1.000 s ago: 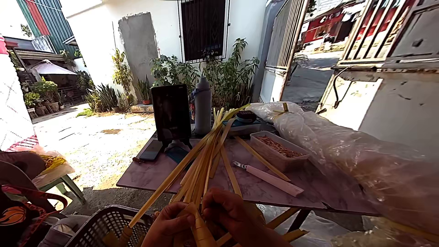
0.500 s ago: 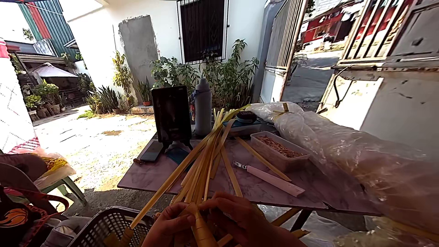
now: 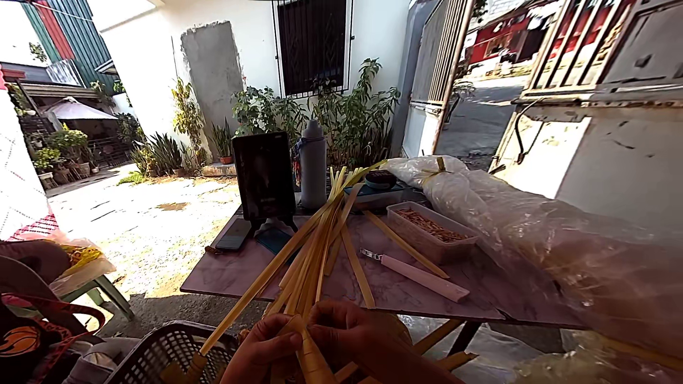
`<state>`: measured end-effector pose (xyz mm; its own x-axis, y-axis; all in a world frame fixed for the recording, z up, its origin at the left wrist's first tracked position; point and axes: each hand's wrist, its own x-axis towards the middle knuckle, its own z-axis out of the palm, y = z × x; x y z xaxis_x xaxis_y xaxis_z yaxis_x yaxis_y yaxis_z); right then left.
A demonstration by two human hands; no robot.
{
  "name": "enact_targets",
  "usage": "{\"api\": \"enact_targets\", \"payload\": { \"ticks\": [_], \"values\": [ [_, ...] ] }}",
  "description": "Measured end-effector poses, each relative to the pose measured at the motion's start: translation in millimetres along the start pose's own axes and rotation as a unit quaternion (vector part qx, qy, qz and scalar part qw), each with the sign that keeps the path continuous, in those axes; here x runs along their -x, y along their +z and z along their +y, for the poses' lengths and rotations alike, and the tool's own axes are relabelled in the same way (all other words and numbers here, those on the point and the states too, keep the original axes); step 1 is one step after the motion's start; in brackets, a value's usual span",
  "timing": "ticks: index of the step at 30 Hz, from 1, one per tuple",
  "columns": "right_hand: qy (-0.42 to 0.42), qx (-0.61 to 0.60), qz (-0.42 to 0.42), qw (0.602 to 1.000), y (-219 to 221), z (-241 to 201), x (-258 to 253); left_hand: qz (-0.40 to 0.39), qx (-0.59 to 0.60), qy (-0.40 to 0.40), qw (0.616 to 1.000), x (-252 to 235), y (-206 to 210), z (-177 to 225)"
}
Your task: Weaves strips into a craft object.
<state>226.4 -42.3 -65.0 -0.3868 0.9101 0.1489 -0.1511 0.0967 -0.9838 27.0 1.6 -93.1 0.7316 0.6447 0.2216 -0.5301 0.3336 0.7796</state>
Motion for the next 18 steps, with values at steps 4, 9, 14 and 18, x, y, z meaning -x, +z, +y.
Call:
{"api": "enact_targets", "payload": {
  "ticks": [4,9,14,18],
  "values": [
    [0.075,-0.173,-0.057,0.98,-5.9,17.7,-8.5,-0.003,0.008,-0.008,1.0,-0.5,-6.1,-5.0],
    [0.015,-0.071,0.007,0.997,-4.7,12.0,-6.4,0.019,0.019,-0.02,0.999,0.9,-6.4,-4.7],
    [-0.025,0.031,0.064,0.997,-6.0,-6.5,1.3,0.015,0.02,-0.018,1.0,1.8,-7.1,-2.6],
    [-0.039,0.049,0.073,0.995,-5.7,-13.9,4.7,0.014,0.011,0.004,1.0,3.4,-6.8,1.8]
  ]
}}
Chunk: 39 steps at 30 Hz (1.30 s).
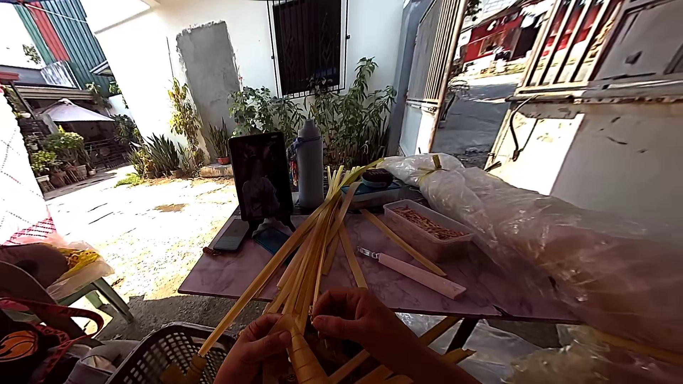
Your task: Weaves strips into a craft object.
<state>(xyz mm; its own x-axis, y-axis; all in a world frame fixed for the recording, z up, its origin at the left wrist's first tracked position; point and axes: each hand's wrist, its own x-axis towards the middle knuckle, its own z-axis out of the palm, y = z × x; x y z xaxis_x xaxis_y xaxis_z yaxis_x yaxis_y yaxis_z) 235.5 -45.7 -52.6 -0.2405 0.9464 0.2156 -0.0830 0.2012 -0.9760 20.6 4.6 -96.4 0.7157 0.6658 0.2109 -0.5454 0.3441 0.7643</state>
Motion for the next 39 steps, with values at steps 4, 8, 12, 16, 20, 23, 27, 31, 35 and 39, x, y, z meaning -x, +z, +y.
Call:
{"api": "enact_targets", "payload": {
  "ticks": [4,8,12,16,20,23,27,31,35,39],
  "values": [
    [-0.026,0.009,0.019,0.999,7.1,-2.4,-0.3,-0.029,-0.001,0.029,0.999,0.1,-0.1,4.3],
    [-0.07,0.012,0.07,0.995,15.9,-8.0,-3.6,-0.045,0.002,0.039,0.998,-0.2,1.4,6.5],
    [-0.139,-0.001,0.073,0.988,26.7,-11.6,-5.3,-0.062,-0.006,0.045,0.997,-2.7,2.2,9.9],
    [-0.174,-0.095,0.031,0.98,31.1,-9.1,-8.0,-0.069,-0.016,0.05,0.996,-4.6,5.1,14.0],
    [-0.213,-0.035,0.028,0.976,30.9,10.0,-13.4,-0.083,-0.014,0.052,0.995,-4.4,5.1,14.0],
    [-0.273,0.052,0.037,0.96,29.6,20.2,-13.7,-0.086,-0.01,0.047,0.995,-4.1,3.9,12.2],
    [-0.326,0.124,0.067,0.935,29.0,23.7,-12.9,-0.085,-0.006,0.045,0.995,-5.5,5.1,8.2],
    [-0.345,0.12,0.101,0.925,31.8,30.4,-11.9,-0.092,-0.014,0.046,0.995,-5.8,6.5,7.5],
    [-0.356,0.102,0.115,0.922,35.7,36.9,-12.6,-0.102,-0.01,0.049,0.994,-5.6,6.0,7.4],
    [-0.359,0.1,0.126,0.919,38.3,39.2,-13.9,-0.096,-0.01,0.048,0.994,-4.7,5.7,7.3]
  ]
}}
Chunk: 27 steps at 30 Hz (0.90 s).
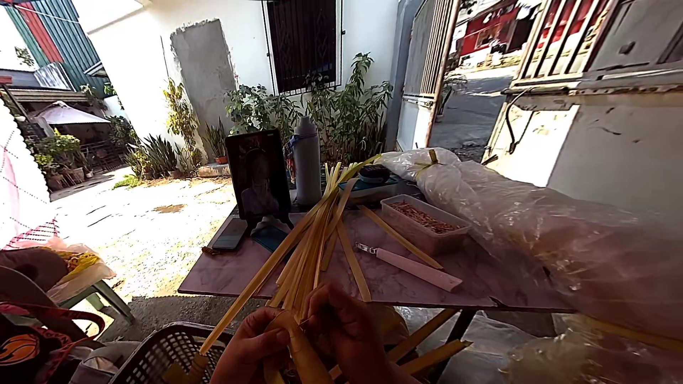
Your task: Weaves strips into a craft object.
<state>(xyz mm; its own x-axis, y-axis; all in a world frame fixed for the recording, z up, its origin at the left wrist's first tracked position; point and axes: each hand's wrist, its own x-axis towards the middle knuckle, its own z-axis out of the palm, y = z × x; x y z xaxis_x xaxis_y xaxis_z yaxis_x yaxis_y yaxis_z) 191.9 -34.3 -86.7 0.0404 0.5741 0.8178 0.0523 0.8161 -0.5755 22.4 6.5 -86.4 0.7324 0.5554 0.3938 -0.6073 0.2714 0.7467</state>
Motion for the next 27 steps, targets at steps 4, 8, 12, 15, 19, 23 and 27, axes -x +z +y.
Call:
{"api": "enact_targets", "payload": {
  "ticks": [4,8,12,15,19,23,27],
  "values": [
    [-0.014,0.023,0.007,1.0,4.6,0.2,1.2,-0.008,0.004,0.005,1.0,-0.7,-2.1,-2.6],
    [-0.023,0.026,0.027,0.999,11.0,4.9,6.6,-0.005,0.003,0.007,1.0,-1.0,-2.7,-7.5],
    [-0.015,0.014,0.041,0.999,12.8,6.1,8.9,-0.006,0.003,0.005,1.0,-1.5,-3.1,-9.9],
    [-0.003,0.0,0.041,0.999,12.9,5.1,9.3,-0.004,-0.003,0.002,1.0,-2.1,-4.2,-11.7],
    [-0.007,-0.007,0.035,0.999,11.7,7.7,10.5,0.003,-0.005,0.003,1.0,-1.2,-4.8,-14.2],
    [-0.016,0.006,0.031,0.999,9.9,12.0,11.6,0.059,-0.022,-0.017,0.998,1.1,0.2,-14.6],
    [-0.007,0.009,0.023,1.0,6.4,15.1,14.1,0.106,-0.036,-0.032,0.993,1.2,2.2,-16.3]
  ]
}}
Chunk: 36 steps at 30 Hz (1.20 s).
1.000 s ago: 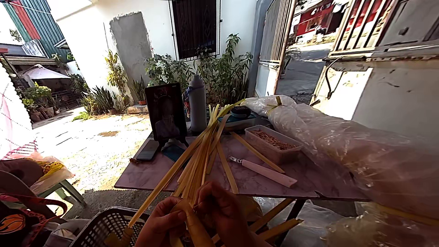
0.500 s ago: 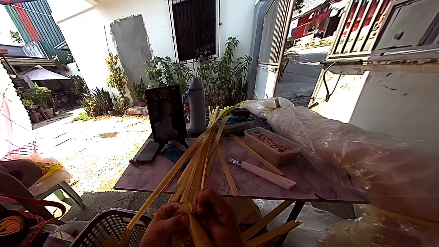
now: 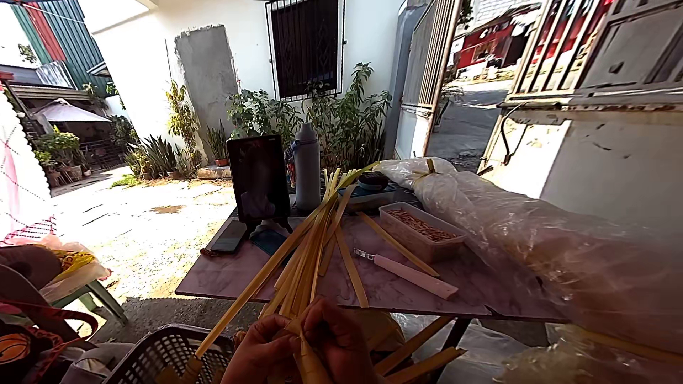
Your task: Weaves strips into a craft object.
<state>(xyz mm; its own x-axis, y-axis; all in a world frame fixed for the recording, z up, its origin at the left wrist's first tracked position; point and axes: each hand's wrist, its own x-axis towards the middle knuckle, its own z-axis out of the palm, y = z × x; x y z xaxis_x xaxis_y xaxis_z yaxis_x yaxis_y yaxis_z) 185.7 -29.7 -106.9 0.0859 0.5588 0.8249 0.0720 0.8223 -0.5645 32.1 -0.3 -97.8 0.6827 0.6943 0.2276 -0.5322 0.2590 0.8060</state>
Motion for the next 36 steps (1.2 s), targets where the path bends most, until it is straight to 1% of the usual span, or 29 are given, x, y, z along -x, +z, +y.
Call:
{"api": "enact_targets", "payload": {
  "ticks": [2,5,7,8,9,10,11,12,13,14,15,16,17,18,20,21,22,24,26,27,29,33,36],
  "values": [
    [0.017,-0.011,-0.038,0.999,-7.2,-1.1,-5.2,0.005,-0.012,-0.005,1.0,0.0,-4.7,0.6],
    [0.06,0.016,-0.142,0.988,-23.5,-7.0,-17.0,-0.002,-0.079,-0.048,0.996,4.8,-15.9,7.4],
    [0.091,0.111,-0.191,0.971,-41.8,-10.5,-31.3,-0.002,-0.144,-0.083,0.986,8.6,-19.5,14.8],
    [0.12,0.19,-0.194,0.955,-56.1,-9.1,-40.4,-0.003,-0.162,-0.094,0.982,10.4,-21.7,18.4],
    [0.16,0.279,-0.183,0.929,-74.7,-3.8,-50.3,-0.005,-0.169,-0.099,0.981,12.4,-24.5,21.5],
    [0.217,0.367,-0.168,0.889,-96.3,4.4,-59.9,-0.002,-0.168,-0.097,0.981,14.6,-27.6,24.1],
    [0.287,0.451,-0.161,0.83,-120.2,17.9,-66.8,0.007,-0.162,-0.091,0.983,16.9,-30.2,26.5],
    [0.357,0.515,-0.164,0.762,-144.0,34.1,-69.9,0.024,-0.154,-0.082,0.984,18.8,-31.9,28.8],
    [0.404,0.555,-0.178,0.705,-165.5,49.1,-67.7,0.047,-0.146,-0.07,0.986,20.1,-32.3,30.1],
    [0.421,0.578,-0.197,0.671,-181.8,59.7,-62.6,0.071,-0.129,-0.058,0.987,20.2,-31.4,31.6],
    [0.417,0.593,-0.208,0.657,-191.7,64.9,-58.4,0.094,-0.109,-0.044,0.989,19.2,-29.4,32.5],
    [0.401,0.605,-0.209,0.655,-197.2,65.2,-55.9,0.119,-0.095,-0.028,0.988,17.7,-25.7,32.3],
    [0.38,0.612,-0.192,0.666,-199.1,60.5,-54.4,0.139,-0.085,-0.009,0.987,15.8,-21.8,30.6],
    [0.344,0.618,-0.152,0.69,-197.9,51.9,-53.3,0.159,-0.083,0.009,0.984,14.0,-17.3,28.3],
    [0.224,0.61,-0.037,0.759,-188.1,24.7,-56.2,0.192,-0.092,0.043,0.976,8.4,-8.2,23.2],
    [0.165,0.59,0.008,0.791,-178.0,7.0,-58.4,0.206,-0.095,0.056,0.972,5.6,-3.4,20.7],
    [0.123,0.563,0.03,0.817,-163.6,-11.3,-57.6,0.219,-0.088,0.061,0.97,3.7,2.1,18.6],
    [0.061,0.505,0.018,0.861,-125.6,-36.2,-42.2,0.227,-0.067,0.05,0.97,1.2,11.6,15.3],
    [0.006,0.434,-0.049,0.9,-83.2,-42.5,-18.1,0.215,-0.055,0.037,0.974,-1.5,19.2,12.5],
    [-0.009,0.406,-0.087,0.909,-64.9,-42.4,-7.6,0.209,-0.052,0.032,0.976,-1.9,22.4,11.5],
    [-0.026,0.397,-0.134,0.908,-40.8,-37.9,6.3,0.195,-0.041,0.027,0.98,-1.6,26.4,10.4],
    [-0.023,0.439,-0.143,0.887,-26.2,-30.0,15.8,0.151,-0.016,0.021,0.988,3.8,24.5,14.7],
    [-0.045,0.467,-0.135,0.873,-24.9,-24.6,20.8,0.127,-0.021,-0.005,0.992,6.3,22.3,17.4]
  ]
}}
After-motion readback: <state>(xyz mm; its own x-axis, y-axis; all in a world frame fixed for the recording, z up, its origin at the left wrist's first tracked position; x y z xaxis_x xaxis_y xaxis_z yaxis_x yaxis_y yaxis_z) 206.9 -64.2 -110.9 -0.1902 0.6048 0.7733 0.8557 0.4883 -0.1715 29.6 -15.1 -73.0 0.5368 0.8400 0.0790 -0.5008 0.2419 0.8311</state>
